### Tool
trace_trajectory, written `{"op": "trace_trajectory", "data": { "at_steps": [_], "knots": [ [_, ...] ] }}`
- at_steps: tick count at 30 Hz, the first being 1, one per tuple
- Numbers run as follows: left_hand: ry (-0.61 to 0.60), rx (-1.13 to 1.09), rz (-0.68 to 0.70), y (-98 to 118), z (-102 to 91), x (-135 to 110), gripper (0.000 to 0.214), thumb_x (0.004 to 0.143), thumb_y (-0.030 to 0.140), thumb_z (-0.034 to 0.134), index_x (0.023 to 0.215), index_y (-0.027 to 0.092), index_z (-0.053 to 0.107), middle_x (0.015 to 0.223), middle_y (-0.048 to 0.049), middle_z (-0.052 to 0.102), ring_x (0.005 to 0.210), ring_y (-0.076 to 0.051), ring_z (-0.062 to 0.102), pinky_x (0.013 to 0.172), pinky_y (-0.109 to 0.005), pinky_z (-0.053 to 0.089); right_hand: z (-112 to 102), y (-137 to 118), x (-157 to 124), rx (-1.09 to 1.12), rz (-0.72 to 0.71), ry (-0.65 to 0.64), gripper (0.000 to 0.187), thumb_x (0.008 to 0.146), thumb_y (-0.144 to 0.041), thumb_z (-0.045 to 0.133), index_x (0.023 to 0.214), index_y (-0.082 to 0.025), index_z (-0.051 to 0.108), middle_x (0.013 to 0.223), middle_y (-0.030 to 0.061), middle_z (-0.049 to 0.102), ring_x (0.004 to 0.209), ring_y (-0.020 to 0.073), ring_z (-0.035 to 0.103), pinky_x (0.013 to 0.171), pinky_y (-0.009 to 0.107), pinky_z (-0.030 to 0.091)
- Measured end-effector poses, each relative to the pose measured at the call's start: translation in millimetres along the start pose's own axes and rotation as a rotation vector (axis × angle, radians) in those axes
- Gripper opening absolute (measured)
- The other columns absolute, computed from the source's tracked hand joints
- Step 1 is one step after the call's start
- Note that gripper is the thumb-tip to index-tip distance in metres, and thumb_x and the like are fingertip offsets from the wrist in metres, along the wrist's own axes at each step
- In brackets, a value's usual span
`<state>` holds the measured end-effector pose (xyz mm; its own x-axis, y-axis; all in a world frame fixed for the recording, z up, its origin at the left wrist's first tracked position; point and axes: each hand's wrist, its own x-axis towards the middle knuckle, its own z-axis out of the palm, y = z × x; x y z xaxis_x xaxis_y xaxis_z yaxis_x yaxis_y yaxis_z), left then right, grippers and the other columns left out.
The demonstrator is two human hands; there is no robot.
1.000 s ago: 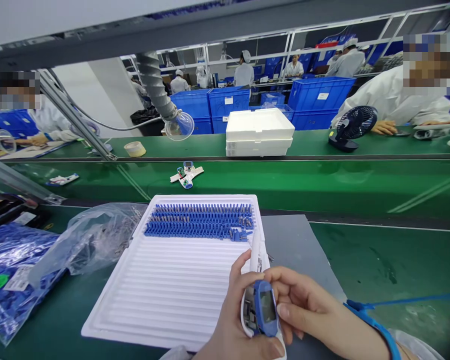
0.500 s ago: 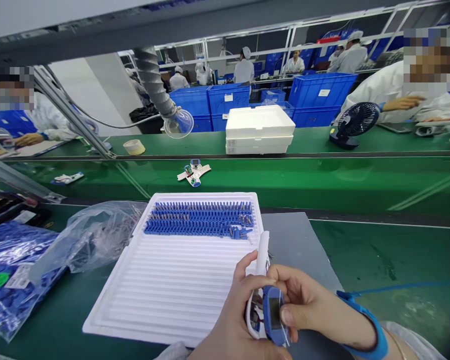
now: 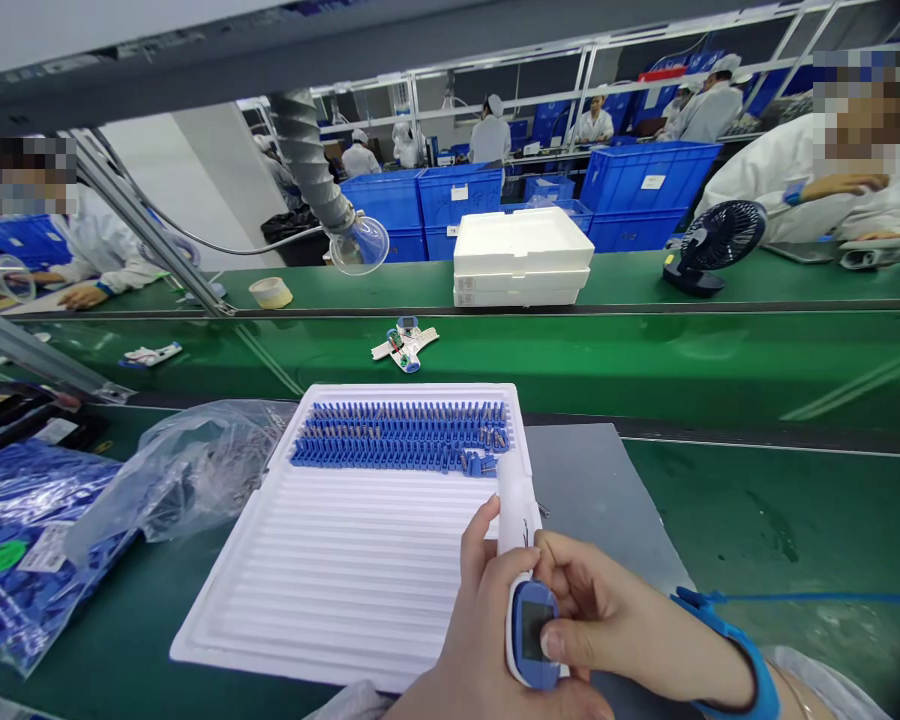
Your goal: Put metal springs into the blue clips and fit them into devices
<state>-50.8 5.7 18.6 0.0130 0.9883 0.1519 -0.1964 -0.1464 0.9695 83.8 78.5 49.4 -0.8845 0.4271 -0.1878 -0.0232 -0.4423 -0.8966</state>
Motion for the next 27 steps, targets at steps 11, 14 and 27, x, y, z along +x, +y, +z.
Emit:
{"op": "trace_trajectory", "data": {
  "at_steps": [11,14,27],
  "knots": [
    [-0.032,0.213,0.107,-6.6,-1.0,-3.9,0.077,0.05,0.037,0.083,0.115,0.033,0.042,0.143,-0.0106,-0.004,0.077,-0.019,0.064,0.064,-0.041,0.058,0.5,-1.3,-0.6,0.013,-0.003,-0.033,0.043,0.074,-0.041,0.072,0.082,-0.016,0.039,0.07,-0.0024,0.051,0.053,0.0037,0.045,0.045,0.012,0.036],
    [0.018,0.526,0.239,-6.9,-4.3,-3.0,0.077,0.049,0.045,0.08,0.114,0.029,0.042,0.14,-0.0124,0.009,0.114,-0.042,0.043,0.081,-0.055,0.049,2.6,0.8,-0.8,0.013,-0.017,-0.018,0.043,0.074,-0.043,0.072,0.081,-0.016,0.038,0.07,-0.0029,0.048,0.054,0.0044,0.042,0.047,0.015,0.032],
    [-0.09,0.457,0.177,-24.7,-2.8,-3.3,0.096,0.044,0.028,0.083,0.126,0.028,0.034,0.146,-0.0126,0.004,0.129,-0.046,0.022,0.096,-0.057,0.036,2.6,-3.7,-12.2,-0.145,0.048,0.094,0.048,0.071,-0.053,0.069,0.079,-0.019,0.036,0.067,-0.0042,0.042,0.055,0.0073,0.038,0.05,0.019,0.034]
  ]
}}
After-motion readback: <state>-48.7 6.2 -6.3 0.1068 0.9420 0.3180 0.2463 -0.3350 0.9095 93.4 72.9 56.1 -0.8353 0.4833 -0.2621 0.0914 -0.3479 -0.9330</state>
